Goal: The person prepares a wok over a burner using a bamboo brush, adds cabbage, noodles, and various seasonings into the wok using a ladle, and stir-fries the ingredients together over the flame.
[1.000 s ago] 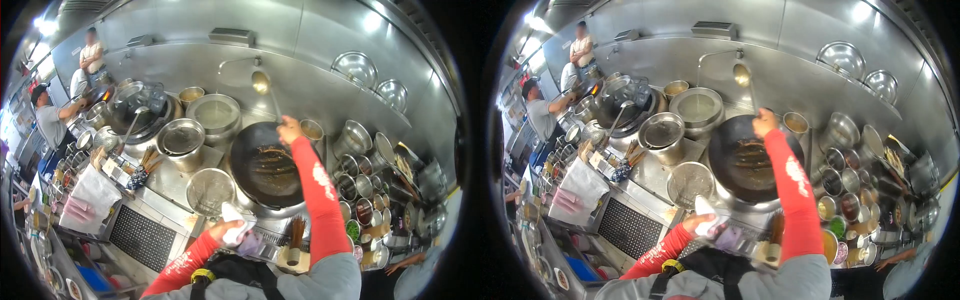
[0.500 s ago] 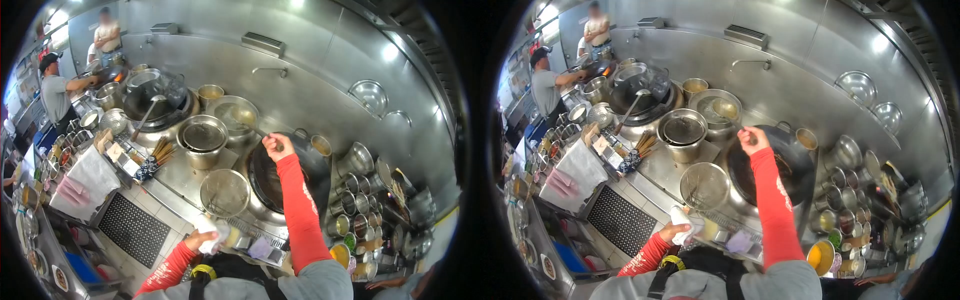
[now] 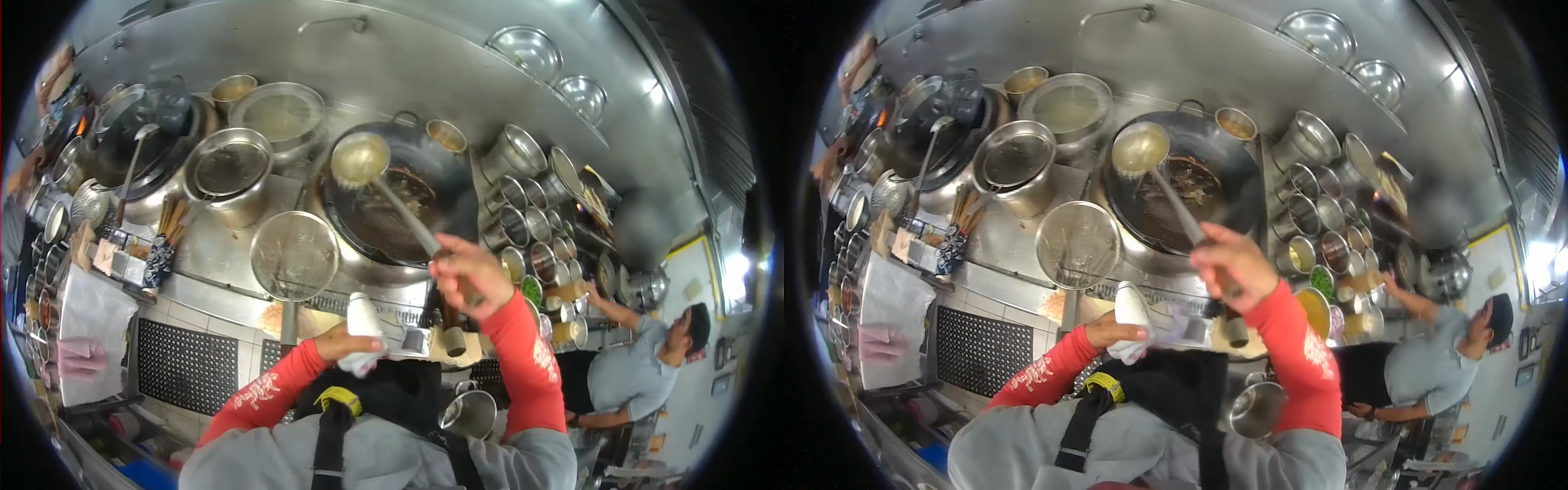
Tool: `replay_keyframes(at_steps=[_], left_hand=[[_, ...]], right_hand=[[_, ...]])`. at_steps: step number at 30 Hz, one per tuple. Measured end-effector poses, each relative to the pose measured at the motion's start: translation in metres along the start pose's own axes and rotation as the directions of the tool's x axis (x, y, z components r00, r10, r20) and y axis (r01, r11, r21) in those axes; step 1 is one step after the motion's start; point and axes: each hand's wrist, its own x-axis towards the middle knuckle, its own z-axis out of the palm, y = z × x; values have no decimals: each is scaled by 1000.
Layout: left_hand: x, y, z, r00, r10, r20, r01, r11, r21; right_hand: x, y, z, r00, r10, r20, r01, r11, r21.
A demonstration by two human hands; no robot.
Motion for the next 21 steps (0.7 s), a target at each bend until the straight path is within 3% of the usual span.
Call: replay_keyframes(at_steps=[2, 6, 7, 9, 12, 14, 16, 18, 21], left_hand=[[19, -9, 7, 997, -9, 74, 12, 999, -31], [32, -5, 14, 992, -24, 124, 30, 999, -44], [32, -7, 13, 996, -4, 88, 9, 999, -52], [29, -12, 11, 999, 36, -1, -36, 998, -57], [7, -3, 14, 984, 111, -138, -113, 994, -7], [-9, -3, 20, 954, 112, -279, -128, 991, -37], [-24, -9, 22, 925, 117, -362, -144, 988, -49], [-42, -10, 30, 875, 184, -447, -202, 979, 7], [-68, -25, 35, 791, 269, -550, -308, 951, 23]], right_hand=[[-26, 18, -23, 996, 79, -40, -85, 978, -190], [-61, 20, -72, 983, 27, -179, -96, 915, -392], [-58, 13, -87, 980, -125, -157, -1, 779, -627], [-37, 8, -119, 919, -392, 29, 170, 328, -929], [39, -20, -128, 815, -551, 179, 282, 107, -954], [95, -36, -96, 728, -636, 258, 315, -23, -949], [181, -33, -81, 811, -559, 173, 440, 389, -809], [247, -30, -35, 822, -554, 131, 453, 498, -739], [288, -18, 41, 927, -360, 105, 333, 662, -671]])
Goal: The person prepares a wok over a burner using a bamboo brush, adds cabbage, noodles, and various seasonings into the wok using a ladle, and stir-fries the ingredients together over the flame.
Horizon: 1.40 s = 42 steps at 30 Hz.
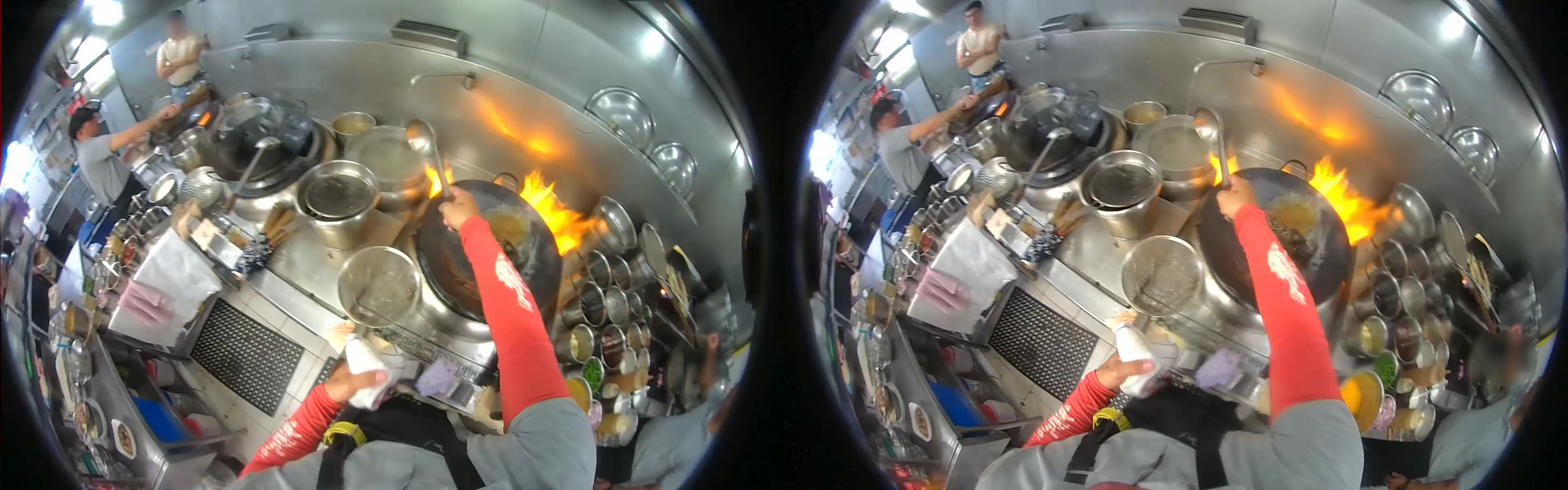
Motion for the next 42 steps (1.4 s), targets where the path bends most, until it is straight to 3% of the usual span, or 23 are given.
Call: replay_keyframes(at_steps=[2, 3, 5, 6, 10, 12, 13, 15, 16, 18, 19, 20, 21, 23, 26, 29, 30, 33, 35, 37, 40, 42], left_hand=[[-18, -16, -14, 994, -9, -112, 4, 999, -45], [-24, -19, -20, 987, -14, -162, 2, 997, -75], [-38, -12, -27, 985, 2, -172, -10, 999, -46], [-44, -8, -28, 981, 7, -196, -12, 1000, -27], [-36, -28, -49, 956, 66, -286, -73, 997, -15], [-23, -40, -63, 967, 26, -254, -39, 998, -47], [-13, -43, -62, 964, 102, -245, -115, 993, -40], [10, -54, -73, 978, 141, -151, -126, 987, 101], [33, -76, -90, 959, 251, -132, -185, 907, 378], [49, -82, -83, 914, 403, -51, -199, 555, 807], [56, -65, -66, 894, 448, -1, -158, 317, 935], [71, -63, -59, 935, 339, -107, 40, 200, 979], [72, -85, -47, 958, 197, -207, 207, 22, 978], [78, -85, -24, 962, 105, -251, 266, -174, 948], [101, -145, -48, 950, 201, -240, 301, -374, 877], [91, -110, -7, 941, 63, -331, 322, -457, 829], [84, -114, -1, 971, 184, -154, 235, -606, 760], [94, -100, 84, 978, 88, 187, -169, -180, 969], [111, -132, 143, 894, -29, 448, -449, -84, 890], [115, -157, 212, 902, -142, 407, -425, -134, 895], [128, -199, 243, 936, 61, 346, -306, -344, 888], [140, -228, 239, 939, 61, 339, -300, -336, 893]], right_hand=[[26, 4, 39, 994, 93, 49, -96, 993, 75], [47, 12, 50, 971, 177, 161, -224, 907, 357], [85, 28, 52, 873, 233, 428, -487, 474, 734], [72, 18, 42, 817, 171, 550, -572, 118, 812], [13, -16, 24, 895, 26, 446, -446, 4, 895], [-14, -27, 3, 891, -20, 453, -453, 22, 891], [-29, -31, -10, 891, -39, 452, -451, 25, 892], [-64, -39, -36, 887, -67, 457, -449, 111, 887], [-83, -40, -47, 892, -70, 447, -433, 151, 888], [-128, -42, -68, 915, -33, 402, -382, 247, 891], [-151, -46, -76, 930, 2, 368, -350, 305, 886], [-173, -55, -86, 937, 13, 349, -328, 377, 866], [-211, -38, -97, 946, 58, 318, -313, 412, 855], [-244, -21, -104, 959, 169, 226, -282, 544, 790], [-285, 10, -121, 950, 234, 205, -308, 629, 714], [-323, 43, -135, 939, 288, 189, -344, 741, 577], [-335, 61, -140, 937, 293, 189, -348, 779, 521], [-375, 75, -155, 965, 234, 117, -260, 913, 314], [-394, 80, -166, 982, 168, 82, -185, 946, 267], [-410, 89, -174, 995, 95, 27, -99, 969, 225], [-431, 98, -182, 997, -29, -76, 47, 967, 249], [-446, 94, -187, 991, -28, -131, 56, 974, 219]])
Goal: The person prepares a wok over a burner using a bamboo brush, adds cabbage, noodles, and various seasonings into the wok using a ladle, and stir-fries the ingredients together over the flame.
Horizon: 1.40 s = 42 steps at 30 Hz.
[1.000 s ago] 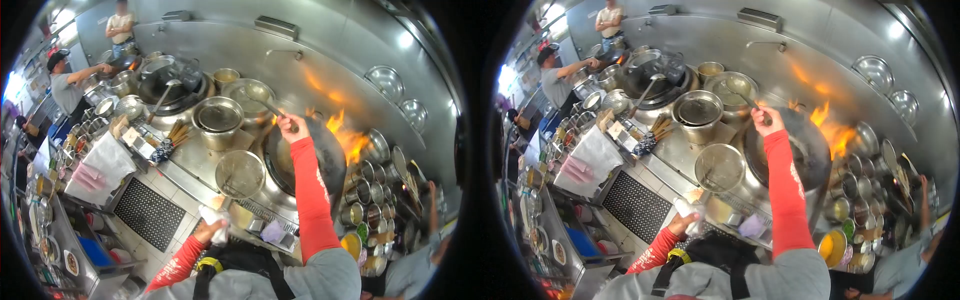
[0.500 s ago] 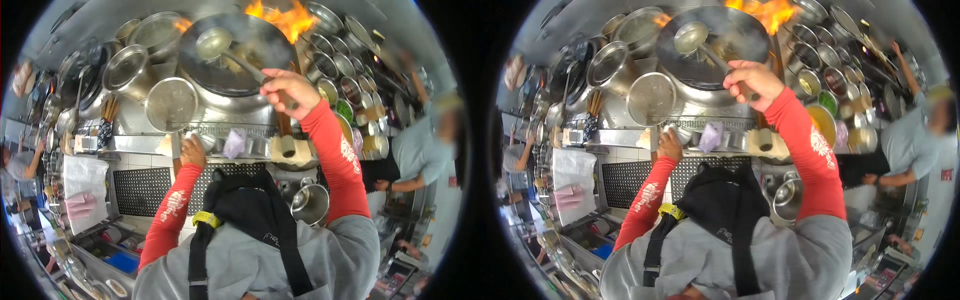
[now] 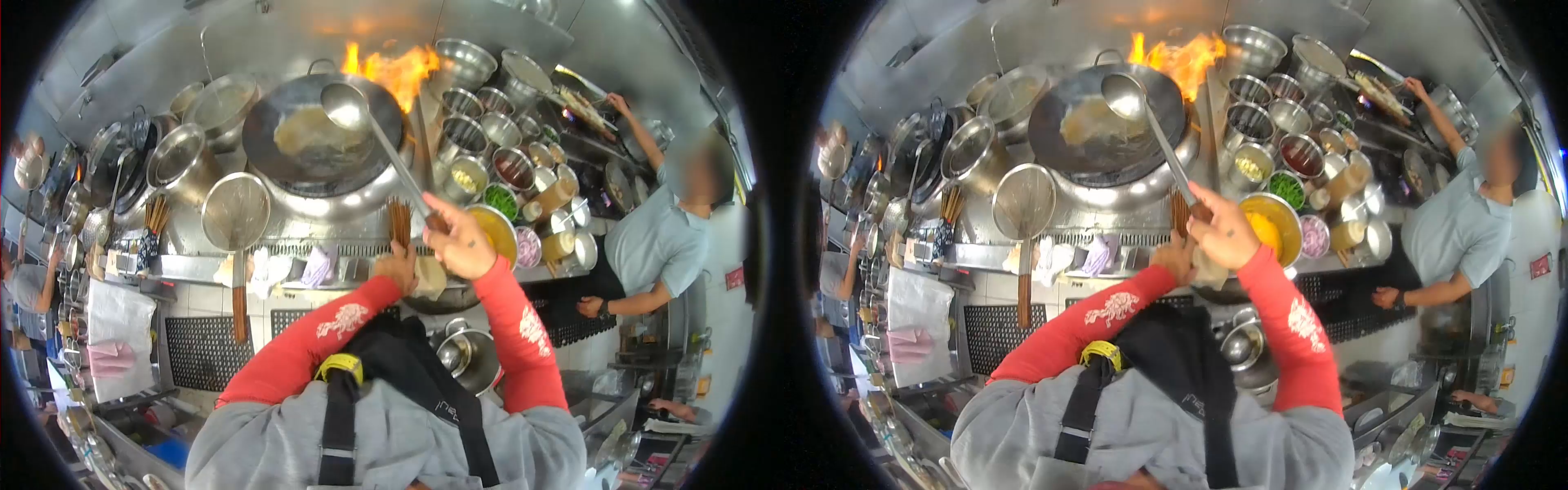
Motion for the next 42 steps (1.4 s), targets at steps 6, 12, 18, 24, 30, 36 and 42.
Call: replay_keyframes(at_steps=[6, 12, 18, 24, 30, 36, 42], left_hand=[[26, -59, 1, 928, -178, 327, 372, 423, -826], [-87, -155, -92, 951, 97, 295, 300, -531, -793], [-174, -240, -73, 967, -158, 198, -9, -803, -596], [-108, -266, -179, 936, -350, -30, -148, -317, -937], [22, -274, -258, 763, 292, -577, -312, 948, 67], [127, -287, -175, 898, 174, -405, -186, 983, 9], [106, -291, -202, 963, 260, -65, -240, 945, 221]], right_hand=[[5, 28, -15, 995, -39, -95, 35, 999, -39], [54, 47, -10, 982, -139, -131, 71, 901, -427], [117, 79, 38, 979, -185, -86, 120, 861, -494], [102, 23, 47, 958, 286, 8, -280, 944, -172], [96, 10, 2, 988, 86, 128, -3, 838, -545], [94, -10, -7, 963, 264, 53, -219, 883, -416], [87, -24, -18, 999, 16, -43, -45, 363, -931]])
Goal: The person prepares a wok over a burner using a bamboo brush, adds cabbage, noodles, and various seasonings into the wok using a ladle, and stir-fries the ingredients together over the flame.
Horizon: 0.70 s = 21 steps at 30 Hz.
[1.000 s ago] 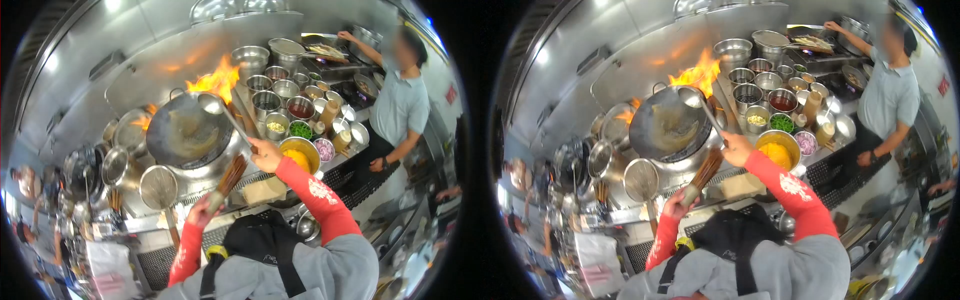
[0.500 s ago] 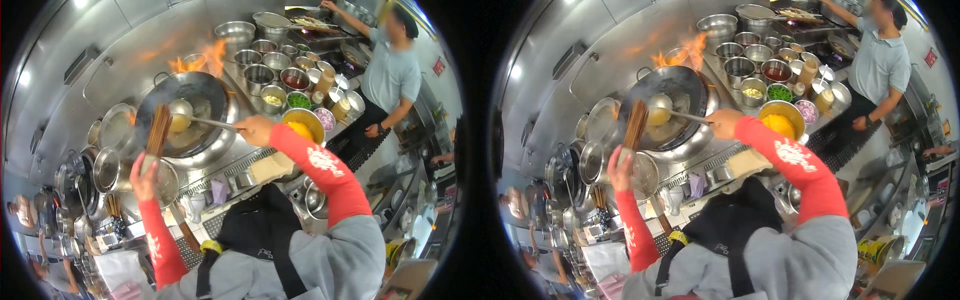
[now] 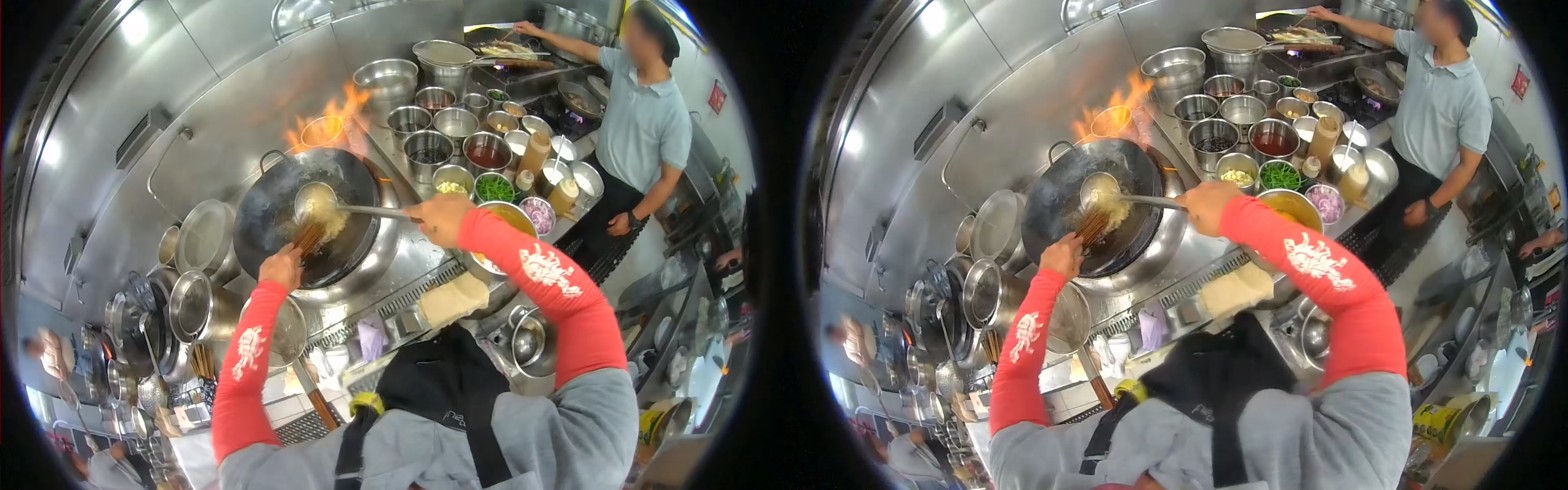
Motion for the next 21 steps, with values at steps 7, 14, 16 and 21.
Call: replay_keyframes(at_steps=[7, 14, 16, 21], left_hand=[[-17, -2, -37, 989, 145, -34, -138, 979, 148], [-19, -8, -82, 998, -60, 16, 56, 975, 217], [-20, 4, -79, 997, -24, 68, 17, 994, 110], [-18, -3, -71, 995, -65, 79, 44, 970, 237]], right_hand=[[8, -15, -4, 993, -92, 72, 98, 992, -82], [-1, -14, -16, 989, -112, 98, 115, 993, -26], [-4, -15, -18, 987, -139, 75, 140, 990, -3], [-3, 4, -14, 978, -208, 27, 203, 971, 127]])
